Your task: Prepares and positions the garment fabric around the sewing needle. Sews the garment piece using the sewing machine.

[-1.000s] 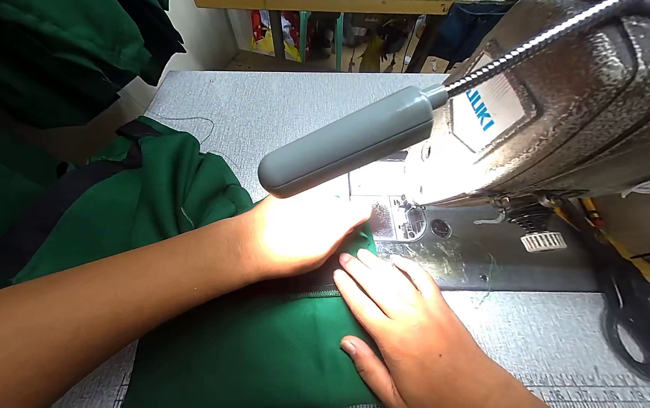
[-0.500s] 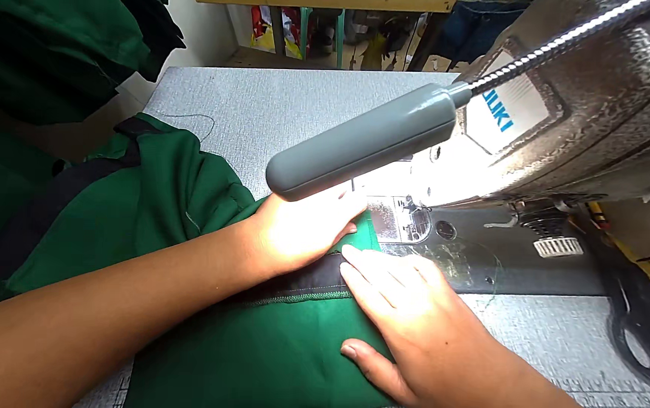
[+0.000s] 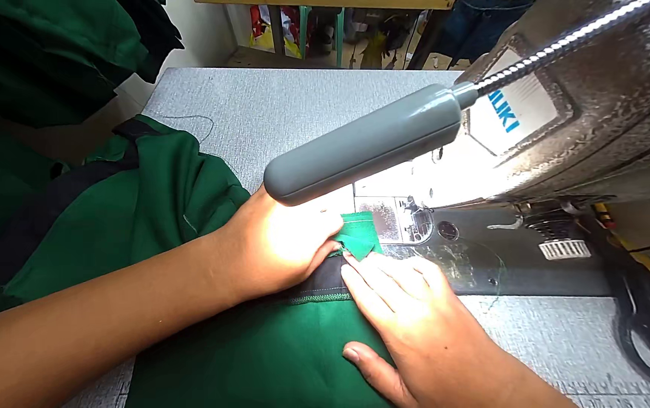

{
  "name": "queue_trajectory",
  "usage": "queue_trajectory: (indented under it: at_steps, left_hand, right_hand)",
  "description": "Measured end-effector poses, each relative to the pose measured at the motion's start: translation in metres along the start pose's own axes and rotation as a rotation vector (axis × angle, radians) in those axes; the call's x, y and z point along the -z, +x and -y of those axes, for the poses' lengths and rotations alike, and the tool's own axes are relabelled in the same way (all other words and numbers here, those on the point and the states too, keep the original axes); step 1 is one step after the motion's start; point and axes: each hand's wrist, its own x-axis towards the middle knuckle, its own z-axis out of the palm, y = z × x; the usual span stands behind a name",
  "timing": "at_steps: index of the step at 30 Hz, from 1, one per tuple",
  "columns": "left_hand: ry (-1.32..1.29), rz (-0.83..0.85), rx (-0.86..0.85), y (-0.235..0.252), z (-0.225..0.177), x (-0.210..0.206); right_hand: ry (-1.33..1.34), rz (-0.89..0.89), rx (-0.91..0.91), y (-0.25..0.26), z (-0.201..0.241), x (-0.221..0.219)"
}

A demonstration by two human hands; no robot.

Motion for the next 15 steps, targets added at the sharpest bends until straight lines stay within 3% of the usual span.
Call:
queue_trajectory:
  at_steps: [8, 15]
  left_hand:
    - [-0.048, 0.072, 0.092, 0.014, -0.004, -0.005]
    - [-0.081, 0.119, 0.152, 0.02, -0.003, -0.006]
  right_hand:
    - [0.146, -0.003, 0.015, -0.004, -0.009, 0.003]
    - [0.071, -0.012, 0.074, -0.002, -0.016, 0.004]
